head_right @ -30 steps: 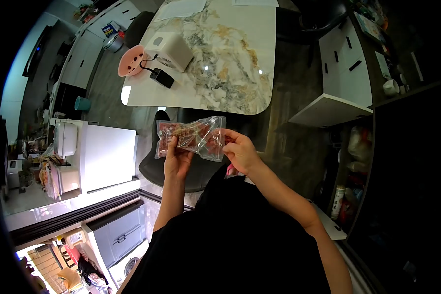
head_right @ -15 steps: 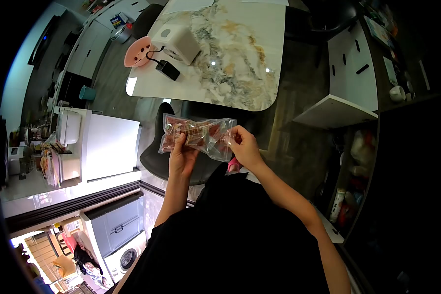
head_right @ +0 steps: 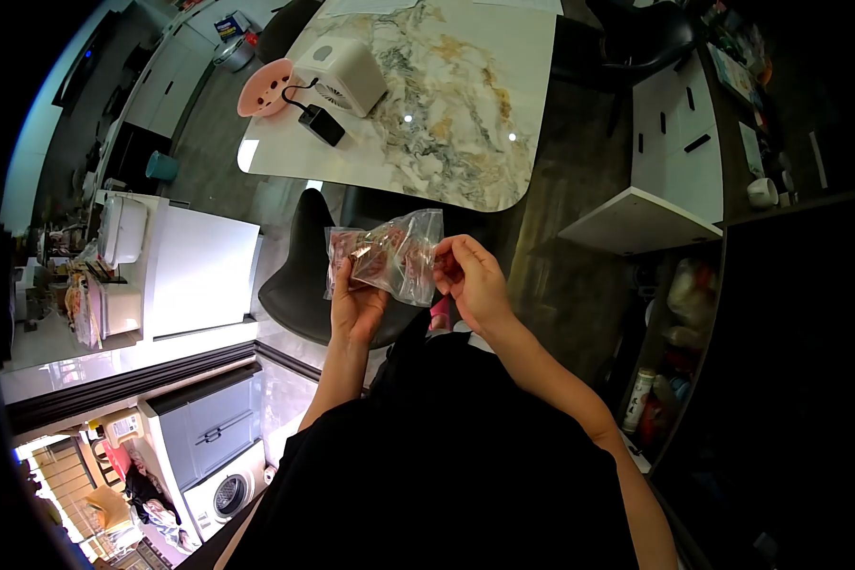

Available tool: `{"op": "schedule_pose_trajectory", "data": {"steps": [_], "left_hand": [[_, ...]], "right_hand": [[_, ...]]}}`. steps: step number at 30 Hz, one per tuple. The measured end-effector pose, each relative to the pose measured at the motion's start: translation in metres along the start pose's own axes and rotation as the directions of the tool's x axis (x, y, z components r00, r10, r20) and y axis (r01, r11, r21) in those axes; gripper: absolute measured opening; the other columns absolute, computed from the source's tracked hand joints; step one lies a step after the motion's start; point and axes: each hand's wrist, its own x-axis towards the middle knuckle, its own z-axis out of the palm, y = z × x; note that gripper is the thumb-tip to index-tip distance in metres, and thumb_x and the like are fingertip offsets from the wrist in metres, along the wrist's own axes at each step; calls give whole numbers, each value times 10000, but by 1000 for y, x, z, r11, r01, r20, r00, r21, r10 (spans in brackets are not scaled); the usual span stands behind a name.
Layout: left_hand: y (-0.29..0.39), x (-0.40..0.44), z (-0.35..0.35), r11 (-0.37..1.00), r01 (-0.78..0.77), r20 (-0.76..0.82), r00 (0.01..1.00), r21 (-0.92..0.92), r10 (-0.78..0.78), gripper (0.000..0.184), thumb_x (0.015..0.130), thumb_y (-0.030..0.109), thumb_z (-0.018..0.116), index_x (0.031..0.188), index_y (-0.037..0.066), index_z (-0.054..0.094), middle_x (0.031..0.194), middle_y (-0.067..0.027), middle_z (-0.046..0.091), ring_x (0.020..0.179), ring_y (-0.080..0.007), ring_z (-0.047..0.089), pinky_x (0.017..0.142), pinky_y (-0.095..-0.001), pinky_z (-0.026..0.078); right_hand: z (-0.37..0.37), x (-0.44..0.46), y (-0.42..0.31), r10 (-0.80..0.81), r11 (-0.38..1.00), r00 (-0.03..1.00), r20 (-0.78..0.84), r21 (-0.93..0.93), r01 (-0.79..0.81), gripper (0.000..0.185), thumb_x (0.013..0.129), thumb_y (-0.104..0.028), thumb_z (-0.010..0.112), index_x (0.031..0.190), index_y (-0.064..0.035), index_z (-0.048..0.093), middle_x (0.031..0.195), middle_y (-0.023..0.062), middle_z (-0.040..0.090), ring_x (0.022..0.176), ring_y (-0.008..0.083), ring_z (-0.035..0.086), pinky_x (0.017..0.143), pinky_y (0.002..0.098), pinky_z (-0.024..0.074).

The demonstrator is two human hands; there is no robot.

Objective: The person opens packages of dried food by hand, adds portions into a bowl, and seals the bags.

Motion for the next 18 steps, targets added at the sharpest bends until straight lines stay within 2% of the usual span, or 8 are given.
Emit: {"op": "schedule_pose_trajectory", "data": {"steps": [4,6,7,9,12,16,18], "left_hand": [[0,-3,-2,998,-19,-7,1000,-62,19,386,840,217,611,1167,45,499,1187,-107,538,1121,-265,498,980,-424,402],[0,-4,-2,997,-29,27,999,-75,31,347,824,231,637,1099,43,542,1145,-98,561,1084,-260,524,943,-402,433],[0,-4,-2,997,-29,28,999,-75,32,347,824,231,637,1099,43,542,1145,-98,561,1084,-260,524,943,-402,433],[-1,-5,-3,995,-46,35,998,-84,49,387,828,244,629,1141,46,516,1187,-107,535,1115,-268,502,963,-412,415],[-2,-11,0,997,-28,115,993,-77,36,442,835,264,617,1194,48,475,1230,-123,502,1145,-278,478,987,-425,389],[-1,-19,-2,992,-48,108,992,-119,61,482,838,278,608,1227,48,442,1258,-135,478,1166,-286,459,1002,-433,370],[2,-25,-4,991,-47,110,992,-126,61,471,836,281,611,1214,48,453,1245,-127,488,1154,-283,468,1000,-431,373]], "right_hand": [[-4,-2,-3,34,994,999,39,105,-38,277,960,-227,382,921,-13,553,838,65,565,744,146,524,624,270,419],[0,-3,-6,135,973,991,2,190,-133,331,961,-264,377,947,1,576,887,85,595,807,166,563,702,291,459],[0,-2,-6,135,973,991,2,190,-133,331,961,-264,377,947,1,576,887,85,595,807,166,563,702,291,459],[0,-3,-6,228,924,973,41,306,-229,351,964,-272,362,971,14,565,945,101,597,891,193,560,808,319,463],[0,-3,-4,268,898,960,78,341,-279,376,963,-291,363,990,26,563,963,105,599,919,200,562,857,331,459],[4,-4,-3,300,882,945,131,339,-327,359,956,-294,386,993,15,565,957,104,598,900,196,565,825,320,466],[5,-4,-2,329,904,942,65,268,-334,315,950,-254,408,999,7,578,895,90,601,802,174,569,700,291,471]]}}
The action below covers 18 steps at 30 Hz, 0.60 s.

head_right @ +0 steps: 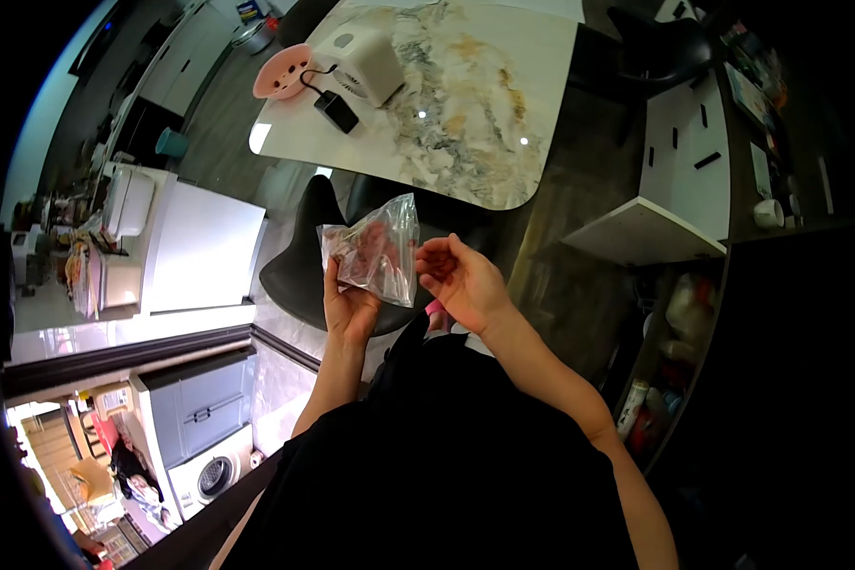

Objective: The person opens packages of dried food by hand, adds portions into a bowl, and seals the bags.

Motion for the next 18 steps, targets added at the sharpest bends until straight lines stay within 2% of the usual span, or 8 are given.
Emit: {"op": "schedule_pose_trajectory", "data": {"steps": [1,3,4,6,7,8,10,18], "left_hand": [[1,-3,-2,1000,-19,-7,1000,-8,19,471,836,281,611,1214,48,453,1245,-127,488,1154,-283,468,1000,-431,373],[4,-10,-6,999,-46,-25,999,-18,46,466,840,285,608,1207,43,457,1233,-119,497,1138,-277,480,994,-421,382],[6,-14,-9,996,-83,-37,996,-33,81,466,840,285,608,1207,43,457,1233,-119,497,1138,-277,480,994,-421,382],[13,-23,-17,992,-122,-64,990,29,124,460,844,287,604,1201,36,458,1225,-111,502,1122,-269,491,987,-410,392],[15,-28,-19,983,-176,-117,977,49,181,450,845,286,604,1188,30,466,1212,-119,510,1124,-271,491,981,-405,405],[19,-33,-22,979,-201,-129,970,46,205,450,845,286,604,1188,30,466,1212,-119,510,1124,-271,491,981,-405,405],[27,-41,-28,977,-209,-104,972,48,213,450,843,283,607,1187,31,465,1201,-128,515,1128,-279,488,976,-412,415],[79,-51,-55,952,-307,-124,945,-2,304,394,871,276,570,1172,39,476,1201,-121,519,1124,-265,494,988,-397,404]], "right_hand": [[-1,1,0,21,1000,1000,5,-6,-21,315,950,-254,408,999,7,578,895,90,601,802,174,569,700,291,471],[-3,5,0,-6,993,993,117,-113,19,211,928,-163,459,992,-3,580,824,64,571,667,116,528,529,219,411],[0,6,1,32,992,991,127,-127,-16,211,928,-163,459,992,-3,580,824,64,571,667,116,528,529,219,411],[12,4,6,-69,937,988,138,-330,111,142,897,-84,500,984,-5,581,770,39,538,587,63,458,434,174,304],[19,5,9,-71,920,990,124,-375,113,129,867,-42,538,983,-5,582,733,24,527,550,44,429,413,164,278],[19,8,14,-43,921,990,132,-378,90,129,867,-42,538,983,-5,582,733,24,527,550,44,429,413,164,278],[21,16,22,-22,840,980,199,-528,126,107,856,-35,550,959,-22,574,724,6,513,554,40,427,411,164,271],[49,49,82,-63,706,972,226,-678,203,178,808,26,588,980,-19,582,689,-27,499,496,18,375,410,161,251]]}}
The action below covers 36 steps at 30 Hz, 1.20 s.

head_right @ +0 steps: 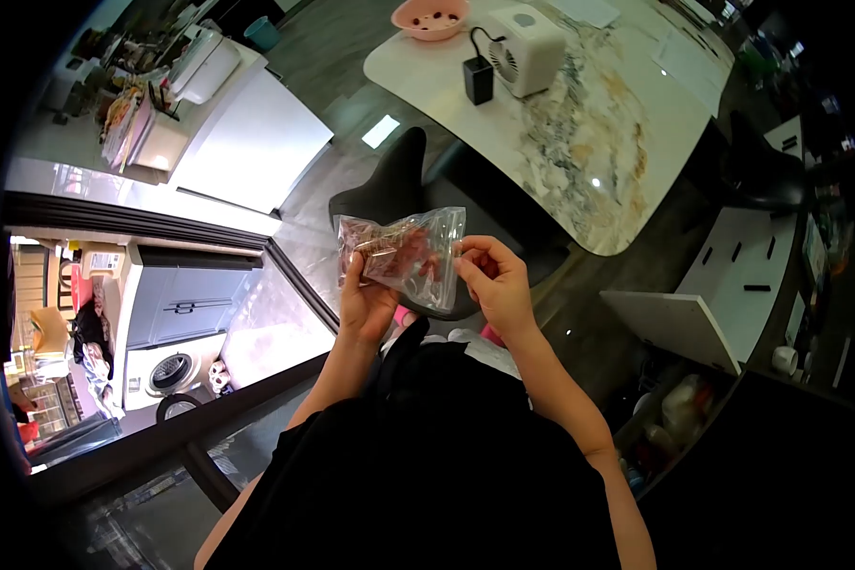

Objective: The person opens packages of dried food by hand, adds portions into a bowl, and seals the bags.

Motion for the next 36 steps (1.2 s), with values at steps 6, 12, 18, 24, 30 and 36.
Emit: {"op": "schedule_pose_trajectory", "data": {"steps": [6,12,18,24,30,36], "left_hand": [[91,21,-28,999,-43,-42,998,-20,42,374,880,267,555,1177,50,483,1177,-94,544,1110,-233,508,961,-384,410],[199,35,-62,993,-119,113,987,17,116,371,881,264,551,1179,53,484,1168,-88,551,1090,-225,521,954,-399,423],[280,46,-98,973,-210,-64,977,-99,204,354,882,276,546,1161,65,495,1137,-97,561,1055,-243,539,920,-393,451],[335,47,-133,886,-340,-136,940,-316,312,344,884,253,549,1148,37,499,1109,-111,572,1019,-249,559,902,-409,466],[394,48,-169,778,-491,-191,870,-392,454,335,891,267,530,1155,64,499,1135,-95,568,1076,-240,532,952,-389,431],[460,70,-184,612,-648,-296,757,-453,582,352,887,261,535,1170,55,493,1161,-106,552,1082,-240,524,963,-382,417]], "right_hand": [[79,50,39,39,967,986,163,-254,4,291,766,24,648,1046,-26,590,723,-36,536,556,6,412,463,148,297],[175,104,92,114,908,941,320,-417,32,183,775,20,636,950,10,583,891,67,646,860,136,626,744,239,492],[260,145,137,-90,744,903,421,-574,342,52,863,-37,547,865,13,531,723,4,566,646,62,509,616,205,430],[342,179,164,-153,649,810,567,-560,515,31,901,-44,449,884,-21,461,733,36,561,648,68,512,612,205,426],[419,226,215,-50,758,759,650,-470,452,91,906,-107,497,874,-29,462,618,23,505,527,65,446,496,214,378],[501,285,243,222,935,675,704,-350,58,115,940,-132,434,853,-57,445,603,12,470,437,61,354,405,205,302]]}}
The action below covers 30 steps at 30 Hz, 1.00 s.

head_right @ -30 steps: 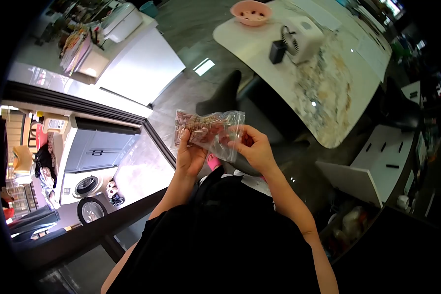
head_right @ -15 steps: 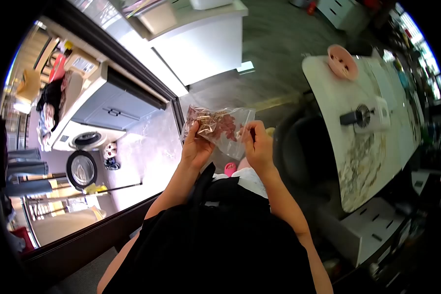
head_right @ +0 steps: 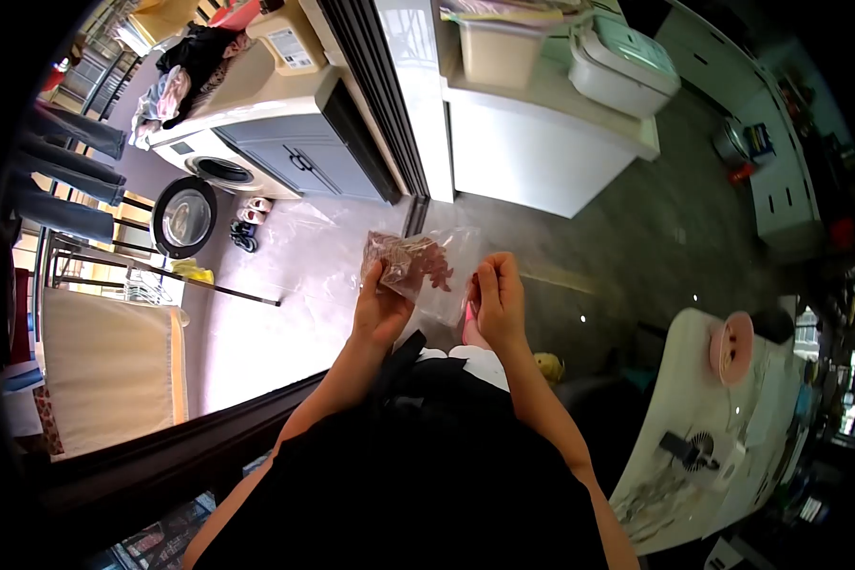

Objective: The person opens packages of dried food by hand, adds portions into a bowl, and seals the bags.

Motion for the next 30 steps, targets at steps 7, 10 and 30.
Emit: {"op": "schedule_pose_trajectory", "data": {"steps": [7,10,30], "left_hand": [[24,53,34,970,-195,-49,981,-145,190,346,884,254,544,1178,78,494,1197,-101,538,1097,-244,520,974,-382,413],[44,64,36,927,-298,-68,955,-228,290,362,881,256,548,1184,69,486,1216,-109,520,1112,-248,508,988,-388,400],[175,140,75,926,-372,323,870,-64,372,592,836,425,579,1308,129,381,1312,-59,433,1219,-238,385,1052,-470,254]], "right_hand": [[15,107,-13,327,688,804,496,459,-562,172,956,-191,403,830,-77,431,653,56,492,421,69,324,349,181,239],[25,143,3,288,551,677,678,461,-696,125,945,-166,417,876,-70,458,711,74,511,473,64,365,348,166,271],[130,250,3,459,874,797,393,-37,-485,176,882,-139,552,740,-38,526,581,-31,406,434,29,285,379,182,212]]}}
